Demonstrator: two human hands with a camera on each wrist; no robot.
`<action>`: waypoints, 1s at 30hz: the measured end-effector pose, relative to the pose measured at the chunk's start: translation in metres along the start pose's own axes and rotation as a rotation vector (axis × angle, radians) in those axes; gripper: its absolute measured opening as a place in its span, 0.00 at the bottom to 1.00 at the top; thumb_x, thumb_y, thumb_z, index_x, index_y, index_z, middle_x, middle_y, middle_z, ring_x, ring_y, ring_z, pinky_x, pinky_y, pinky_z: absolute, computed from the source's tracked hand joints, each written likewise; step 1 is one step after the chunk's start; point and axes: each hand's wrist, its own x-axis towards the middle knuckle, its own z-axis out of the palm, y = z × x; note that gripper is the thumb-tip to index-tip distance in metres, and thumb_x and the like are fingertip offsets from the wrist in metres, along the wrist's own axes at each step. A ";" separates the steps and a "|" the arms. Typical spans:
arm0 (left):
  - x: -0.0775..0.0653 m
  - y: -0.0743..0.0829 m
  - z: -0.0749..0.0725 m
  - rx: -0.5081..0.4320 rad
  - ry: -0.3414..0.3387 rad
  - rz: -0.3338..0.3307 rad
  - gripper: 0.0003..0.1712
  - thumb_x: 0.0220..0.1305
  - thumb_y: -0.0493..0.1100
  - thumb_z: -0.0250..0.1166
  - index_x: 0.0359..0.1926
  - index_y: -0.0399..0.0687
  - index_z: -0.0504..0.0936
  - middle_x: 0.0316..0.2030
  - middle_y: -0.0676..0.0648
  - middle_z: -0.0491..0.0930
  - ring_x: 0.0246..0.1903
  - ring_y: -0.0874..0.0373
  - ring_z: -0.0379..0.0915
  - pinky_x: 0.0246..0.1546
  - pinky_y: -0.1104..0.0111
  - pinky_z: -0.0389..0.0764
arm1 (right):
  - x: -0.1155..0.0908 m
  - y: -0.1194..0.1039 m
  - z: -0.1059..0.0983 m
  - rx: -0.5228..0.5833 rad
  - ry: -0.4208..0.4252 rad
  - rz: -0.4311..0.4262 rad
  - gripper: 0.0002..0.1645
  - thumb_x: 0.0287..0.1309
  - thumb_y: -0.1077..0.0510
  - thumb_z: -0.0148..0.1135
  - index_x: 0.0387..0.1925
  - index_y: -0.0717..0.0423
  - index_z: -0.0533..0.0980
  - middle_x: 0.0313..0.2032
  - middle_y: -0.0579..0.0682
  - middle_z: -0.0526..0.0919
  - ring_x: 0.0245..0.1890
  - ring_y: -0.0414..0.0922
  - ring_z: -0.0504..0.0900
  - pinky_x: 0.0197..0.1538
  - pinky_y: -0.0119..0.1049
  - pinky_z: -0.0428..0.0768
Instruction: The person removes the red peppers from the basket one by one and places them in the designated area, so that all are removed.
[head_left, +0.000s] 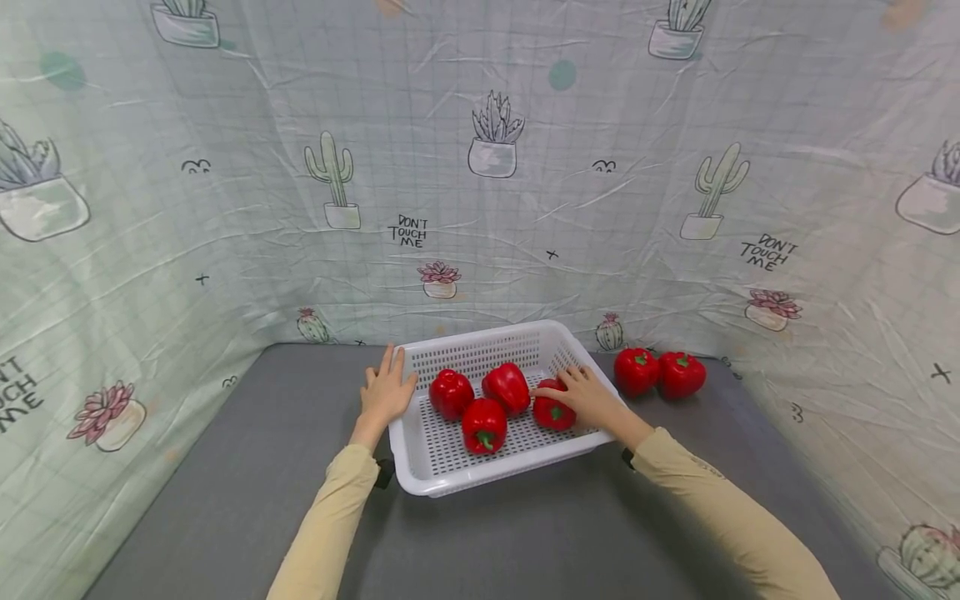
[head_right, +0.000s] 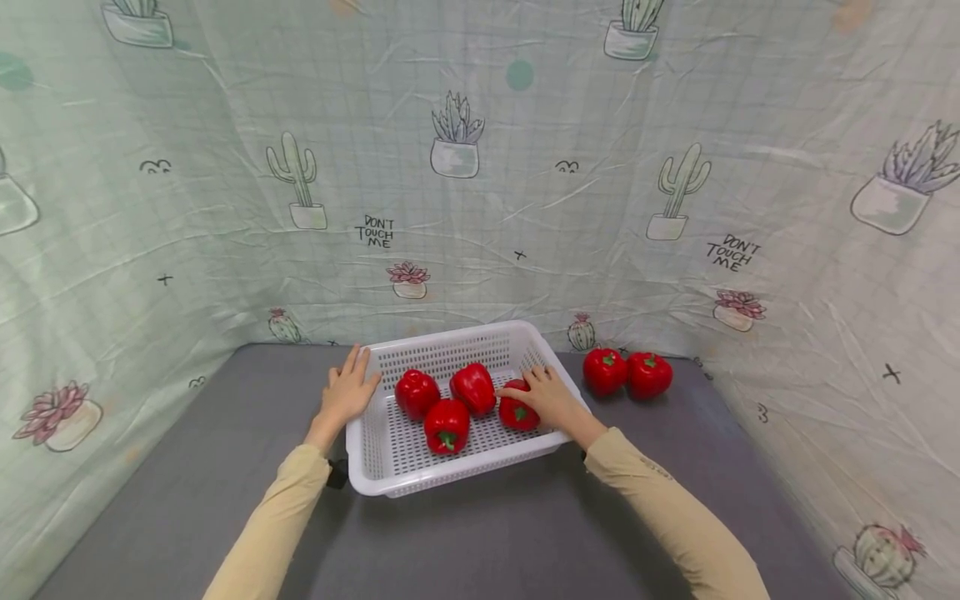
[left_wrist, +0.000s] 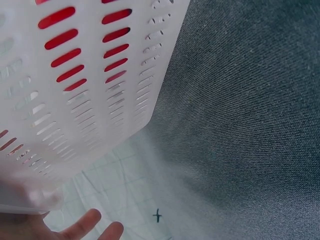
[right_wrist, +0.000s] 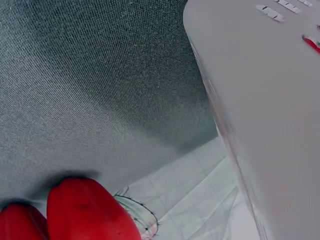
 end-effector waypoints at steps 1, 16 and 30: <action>0.000 0.000 0.000 -0.002 0.000 0.000 0.35 0.65 0.51 0.44 0.69 0.45 0.46 0.70 0.44 0.39 0.61 0.35 0.45 0.53 0.36 0.53 | 0.000 0.000 0.000 -0.002 0.005 -0.004 0.51 0.26 0.51 0.77 0.58 0.34 0.64 0.49 0.57 0.72 0.52 0.54 0.65 0.53 0.53 0.66; -0.001 0.001 -0.001 -0.014 -0.004 -0.010 0.35 0.65 0.51 0.44 0.69 0.46 0.46 0.70 0.45 0.38 0.61 0.36 0.45 0.55 0.37 0.52 | 0.002 0.002 -0.001 0.125 0.071 0.002 0.51 0.26 0.47 0.77 0.57 0.55 0.65 0.57 0.55 0.69 0.56 0.54 0.64 0.53 0.57 0.68; 0.000 0.000 -0.002 -0.004 -0.013 -0.002 0.35 0.65 0.51 0.44 0.69 0.46 0.46 0.70 0.45 0.39 0.61 0.35 0.45 0.53 0.36 0.53 | -0.005 0.003 -0.011 0.213 0.109 0.050 0.47 0.30 0.43 0.74 0.57 0.45 0.65 0.54 0.54 0.69 0.55 0.52 0.65 0.51 0.56 0.69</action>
